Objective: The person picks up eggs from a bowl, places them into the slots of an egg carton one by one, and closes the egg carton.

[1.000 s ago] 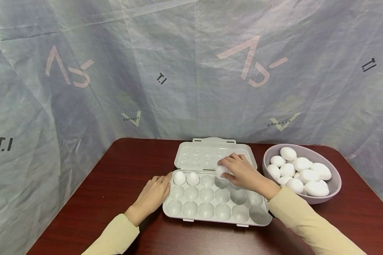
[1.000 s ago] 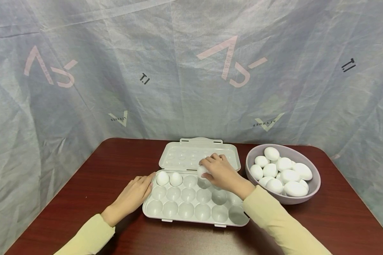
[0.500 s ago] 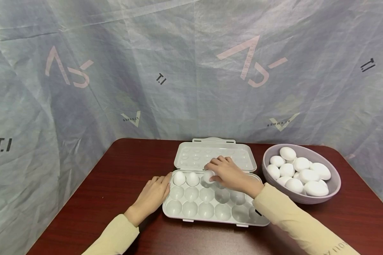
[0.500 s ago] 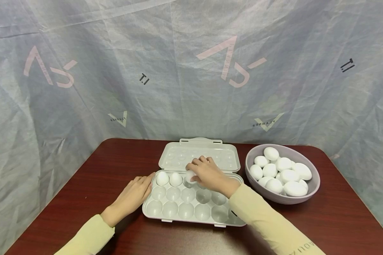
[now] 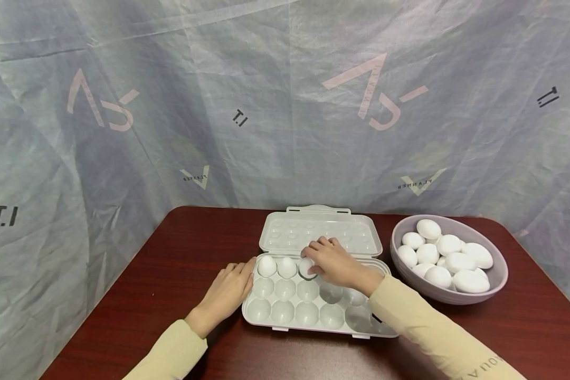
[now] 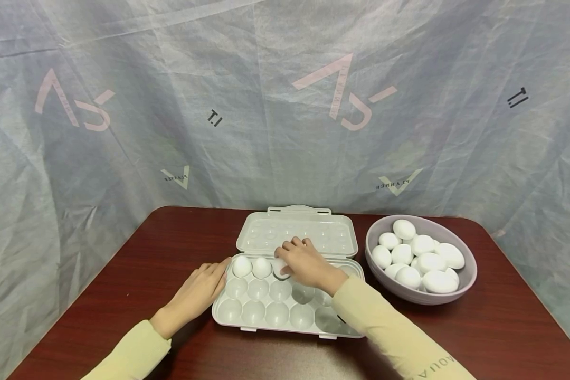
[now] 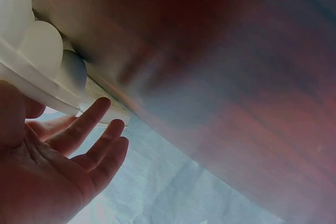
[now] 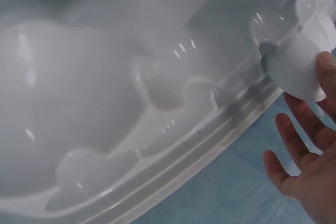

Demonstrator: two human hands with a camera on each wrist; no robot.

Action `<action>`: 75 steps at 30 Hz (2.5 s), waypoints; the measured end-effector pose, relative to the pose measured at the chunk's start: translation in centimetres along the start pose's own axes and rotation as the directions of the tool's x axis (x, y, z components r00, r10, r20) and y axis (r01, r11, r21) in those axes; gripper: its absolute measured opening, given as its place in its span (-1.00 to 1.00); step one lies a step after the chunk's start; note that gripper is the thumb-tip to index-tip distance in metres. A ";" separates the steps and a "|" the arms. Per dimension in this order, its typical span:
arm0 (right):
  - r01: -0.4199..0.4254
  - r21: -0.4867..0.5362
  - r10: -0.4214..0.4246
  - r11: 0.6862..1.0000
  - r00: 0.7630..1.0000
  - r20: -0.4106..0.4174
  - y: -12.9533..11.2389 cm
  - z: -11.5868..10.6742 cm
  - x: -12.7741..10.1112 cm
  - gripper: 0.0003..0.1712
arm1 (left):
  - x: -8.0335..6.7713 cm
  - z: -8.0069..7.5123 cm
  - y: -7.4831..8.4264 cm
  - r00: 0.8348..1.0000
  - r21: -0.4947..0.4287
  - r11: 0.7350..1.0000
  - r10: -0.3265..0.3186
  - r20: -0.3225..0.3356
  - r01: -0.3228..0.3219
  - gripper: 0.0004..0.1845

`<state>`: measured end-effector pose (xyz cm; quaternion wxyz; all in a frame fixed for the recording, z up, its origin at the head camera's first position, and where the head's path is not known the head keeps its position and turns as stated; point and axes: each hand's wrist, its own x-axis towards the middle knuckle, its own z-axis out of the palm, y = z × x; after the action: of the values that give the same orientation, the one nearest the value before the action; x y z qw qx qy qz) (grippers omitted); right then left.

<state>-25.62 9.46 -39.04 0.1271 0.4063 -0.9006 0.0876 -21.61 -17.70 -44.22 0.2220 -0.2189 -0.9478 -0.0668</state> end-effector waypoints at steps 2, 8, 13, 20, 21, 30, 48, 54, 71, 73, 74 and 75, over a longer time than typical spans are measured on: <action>-0.001 0.003 0.001 1.000 1.000 0.003 0.0 0.2 0.0 -0.62 | 0.0 0.0 0.0 1.000 0.001 1.000 -0.004 0.005 0.004 -0.60; -0.002 -0.012 0.002 1.000 1.000 0.014 0.0 0.8 0.0 -0.63 | 0.0 0.0 0.0 1.000 0.001 1.000 -0.010 0.014 0.010 -0.60; -0.005 -0.012 0.005 1.000 1.000 0.018 0.0 1.1 -0.1 -0.64 | 0.0 0.0 0.0 1.000 -0.001 1.000 -0.006 0.012 0.006 -0.60; -0.031 -0.015 0.032 0.999 0.999 0.026 0.0 1.1 -0.1 -0.65 | 0.1 0.0 0.0 1.000 0.001 1.000 -0.009 0.015 0.009 -0.59; -0.036 -0.014 0.036 0.999 0.999 0.029 0.0 1.1 -0.1 -0.65 | 0.1 0.1 0.0 1.000 0.001 1.000 -0.010 0.016 0.010 -0.59; -0.051 -0.023 0.051 0.998 0.998 0.039 0.0 1.1 -0.1 -0.62 | 0.0 0.0 0.0 1.000 -0.001 1.000 -0.014 0.024 0.014 -0.59; -0.086 -0.068 0.084 0.994 0.996 -0.029 1.7 -2.9 -2.2 -0.68 | -0.1 -0.3 0.1 1.000 0.004 1.000 -0.006 0.010 0.006 -0.59; -0.132 -0.097 0.128 0.986 0.991 -0.047 3.0 -4.6 -3.9 -0.71 | -0.1 -0.3 0.1 1.000 0.001 1.000 0.002 0.003 -0.002 -0.60; -0.281 -0.082 0.279 0.956 0.960 -0.039 7.0 -8.7 -10.5 -0.78 | -0.1 -0.3 0.1 1.000 -0.003 1.000 0.007 -0.014 -0.007 -0.60; -0.277 -0.086 0.275 0.957 0.961 -0.037 7.4 -8.9 -11.2 -0.76 | -0.1 -0.3 0.1 1.000 -0.005 1.000 0.008 -0.015 -0.009 -0.60; -0.273 -0.089 0.270 0.958 0.962 -0.041 7.7 -9.0 -11.6 -0.76 | -0.1 -0.3 0.1 1.000 -0.004 1.000 0.009 -0.015 -0.009 -0.60; -0.268 -0.093 0.264 0.959 0.963 -0.045 7.9 -9.0 -12.0 -0.76 | -0.1 -0.3 0.1 1.000 -0.003 1.000 0.008 -0.015 -0.008 -0.60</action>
<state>-22.53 25.48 -34.46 0.1485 0.2734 -0.9481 0.0660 -21.41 -17.69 -44.02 0.2292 -0.2225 -0.9451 -0.0688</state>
